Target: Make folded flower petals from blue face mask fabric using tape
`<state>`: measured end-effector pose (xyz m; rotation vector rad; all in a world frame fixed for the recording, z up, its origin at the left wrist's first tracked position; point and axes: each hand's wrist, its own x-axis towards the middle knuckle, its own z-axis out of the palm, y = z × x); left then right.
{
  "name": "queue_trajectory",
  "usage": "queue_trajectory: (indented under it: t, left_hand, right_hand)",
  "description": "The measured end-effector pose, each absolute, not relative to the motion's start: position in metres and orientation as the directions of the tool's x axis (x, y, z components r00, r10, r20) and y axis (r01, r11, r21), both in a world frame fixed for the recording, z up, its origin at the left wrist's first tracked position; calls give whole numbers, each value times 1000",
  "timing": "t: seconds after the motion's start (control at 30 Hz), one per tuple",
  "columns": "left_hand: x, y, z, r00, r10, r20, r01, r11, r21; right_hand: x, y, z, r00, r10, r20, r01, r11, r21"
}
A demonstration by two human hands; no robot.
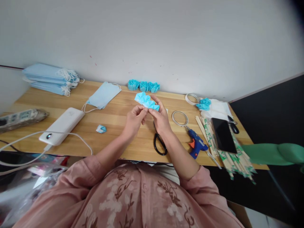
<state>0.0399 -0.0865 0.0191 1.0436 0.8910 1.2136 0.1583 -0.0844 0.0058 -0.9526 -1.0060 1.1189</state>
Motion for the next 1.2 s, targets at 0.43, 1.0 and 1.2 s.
queue_trajectory:
  t: [0.43,1.0,1.2]
  left_hand:
    - [33,-81,15,133,991,8,-223,22,974]
    - [27,-83,19,163,985,-49,-217,85,972]
    - [23,-83,17,143,988,-63,-243,97,965]
  right_hand:
    - [174,-80,9,100,987,127,-130,140,-982]
    - [171,-82,11,129,977,168,-80,179,-981]
    - [176,-81,15,103,977,186,-53,192,-980]
